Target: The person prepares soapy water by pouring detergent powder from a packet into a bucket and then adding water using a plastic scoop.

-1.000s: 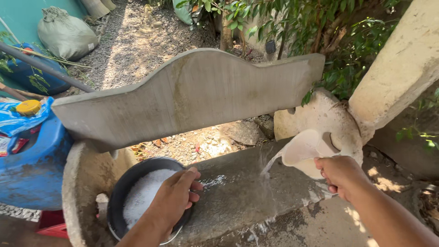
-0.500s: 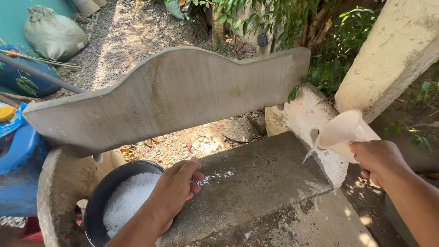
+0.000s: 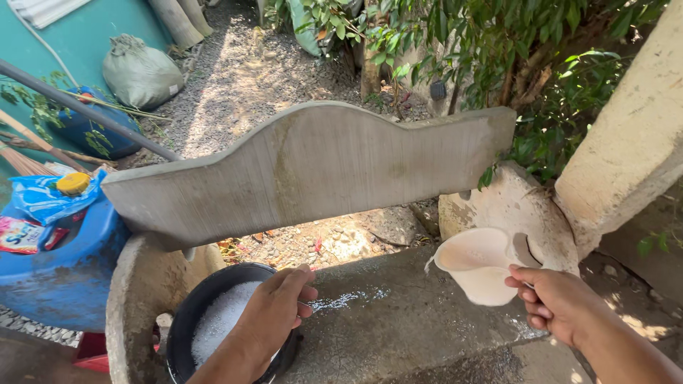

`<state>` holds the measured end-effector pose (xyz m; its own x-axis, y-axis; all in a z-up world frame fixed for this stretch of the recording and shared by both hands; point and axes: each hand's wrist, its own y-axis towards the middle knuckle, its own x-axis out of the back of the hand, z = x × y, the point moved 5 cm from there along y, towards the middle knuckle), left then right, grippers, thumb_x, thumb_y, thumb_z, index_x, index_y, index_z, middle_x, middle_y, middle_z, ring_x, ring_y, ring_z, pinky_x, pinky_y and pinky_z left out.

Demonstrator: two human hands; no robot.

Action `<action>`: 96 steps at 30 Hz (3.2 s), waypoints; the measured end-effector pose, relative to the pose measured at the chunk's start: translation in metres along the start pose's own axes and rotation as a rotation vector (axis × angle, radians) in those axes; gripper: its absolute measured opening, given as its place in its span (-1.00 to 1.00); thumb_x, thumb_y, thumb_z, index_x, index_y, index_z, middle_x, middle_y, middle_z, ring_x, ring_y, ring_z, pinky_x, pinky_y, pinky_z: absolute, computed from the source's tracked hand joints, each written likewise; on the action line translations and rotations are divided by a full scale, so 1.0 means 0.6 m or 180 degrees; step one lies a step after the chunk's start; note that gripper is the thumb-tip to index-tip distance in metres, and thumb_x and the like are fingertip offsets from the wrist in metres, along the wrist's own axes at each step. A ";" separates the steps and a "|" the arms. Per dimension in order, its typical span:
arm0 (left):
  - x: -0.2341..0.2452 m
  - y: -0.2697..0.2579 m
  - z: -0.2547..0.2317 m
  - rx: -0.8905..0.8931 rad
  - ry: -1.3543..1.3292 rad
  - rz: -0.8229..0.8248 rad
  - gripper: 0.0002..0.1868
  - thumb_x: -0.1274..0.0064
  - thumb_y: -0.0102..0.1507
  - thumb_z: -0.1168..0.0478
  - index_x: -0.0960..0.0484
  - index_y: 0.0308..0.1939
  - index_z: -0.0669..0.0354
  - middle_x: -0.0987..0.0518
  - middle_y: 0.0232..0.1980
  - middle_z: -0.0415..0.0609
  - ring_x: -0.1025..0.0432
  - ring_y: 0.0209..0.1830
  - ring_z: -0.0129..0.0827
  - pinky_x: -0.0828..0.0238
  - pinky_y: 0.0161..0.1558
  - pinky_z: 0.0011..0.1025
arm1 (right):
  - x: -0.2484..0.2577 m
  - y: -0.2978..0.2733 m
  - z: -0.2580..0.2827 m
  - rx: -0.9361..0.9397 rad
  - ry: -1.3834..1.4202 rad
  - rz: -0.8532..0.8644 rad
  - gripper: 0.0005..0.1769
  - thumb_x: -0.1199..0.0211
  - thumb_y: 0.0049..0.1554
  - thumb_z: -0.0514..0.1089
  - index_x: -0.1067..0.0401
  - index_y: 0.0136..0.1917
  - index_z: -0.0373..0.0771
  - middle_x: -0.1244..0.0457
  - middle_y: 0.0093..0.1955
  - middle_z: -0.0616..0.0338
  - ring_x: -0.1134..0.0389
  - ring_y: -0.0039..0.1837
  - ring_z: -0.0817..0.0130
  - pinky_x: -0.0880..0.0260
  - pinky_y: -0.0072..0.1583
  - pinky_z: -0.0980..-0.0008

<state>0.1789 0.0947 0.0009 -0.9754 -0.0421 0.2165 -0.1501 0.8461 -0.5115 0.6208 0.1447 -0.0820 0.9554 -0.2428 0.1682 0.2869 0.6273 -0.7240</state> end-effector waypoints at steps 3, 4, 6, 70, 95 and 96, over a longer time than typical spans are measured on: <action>0.009 0.003 0.000 0.0007 0.0003 -0.0033 -0.47 0.10 0.33 -0.18 -0.68 0.07 0.14 -0.62 -0.09 -0.09 -0.42 -0.22 -0.40 -0.37 -0.09 -0.38 | -0.014 -0.004 0.010 -0.0015 0.0043 0.0168 -0.58 -0.11 0.31 0.02 -0.43 0.08 -0.45 0.06 -0.42 0.30 0.18 -0.43 0.46 0.07 -0.29 0.32; 0.011 0.003 0.001 0.0024 0.0019 -0.0048 -0.47 0.11 0.33 -0.18 -0.68 0.07 0.14 -0.62 -0.09 -0.09 -0.42 -0.22 -0.40 -0.36 -0.09 -0.38 | -0.016 -0.005 0.013 -0.0024 0.0074 0.0217 -0.57 -0.11 0.31 0.02 -0.42 0.08 -0.47 0.06 -0.43 0.29 0.19 -0.43 0.45 0.07 -0.29 0.31; 0.014 0.002 0.002 -0.0033 -0.0003 -0.0014 -0.47 0.13 0.31 -0.16 -0.67 0.07 0.15 -0.61 -0.09 -0.09 -0.41 -0.22 -0.40 -0.37 -0.09 -0.37 | -0.011 -0.009 0.016 -0.0016 0.0069 0.0249 -0.58 -0.09 0.31 0.02 -0.42 0.07 -0.46 0.07 -0.43 0.30 0.20 -0.43 0.47 0.10 -0.30 0.33; 0.405 0.109 0.074 -0.0029 -0.0508 -0.0294 -0.44 0.15 0.29 -0.16 -0.63 0.17 0.09 -0.68 -0.04 -0.05 -0.50 -0.18 -0.30 -0.43 -0.03 -0.32 | -0.512 -0.117 0.230 0.0945 0.1057 0.0884 -0.66 -0.11 0.31 -0.01 -0.36 0.08 -0.38 0.07 -0.41 0.43 0.20 -0.43 0.57 0.06 -0.27 0.46; 0.472 0.083 0.122 -0.0183 -0.0748 -0.0433 -0.49 0.09 0.30 -0.14 -0.67 0.05 0.16 -0.63 -0.15 -0.05 -0.43 -0.27 -0.37 -0.38 -0.16 -0.40 | -0.707 -0.238 0.253 0.0992 -0.0272 0.0907 -0.71 -0.14 0.27 -0.02 -0.41 -0.03 -0.32 0.04 -0.41 0.37 0.15 -0.42 0.51 0.01 -0.27 0.40; 0.478 0.083 0.128 -0.0158 -0.0767 -0.0484 -0.48 0.10 0.31 -0.14 -0.67 0.03 0.19 -0.61 -0.17 -0.05 -0.43 -0.27 -0.38 -0.39 -0.15 -0.42 | -0.703 -0.240 0.241 0.0943 -0.0253 0.1020 -0.70 -0.14 0.28 -0.02 -0.41 -0.02 -0.33 0.06 -0.41 0.39 0.17 -0.42 0.53 0.03 -0.27 0.41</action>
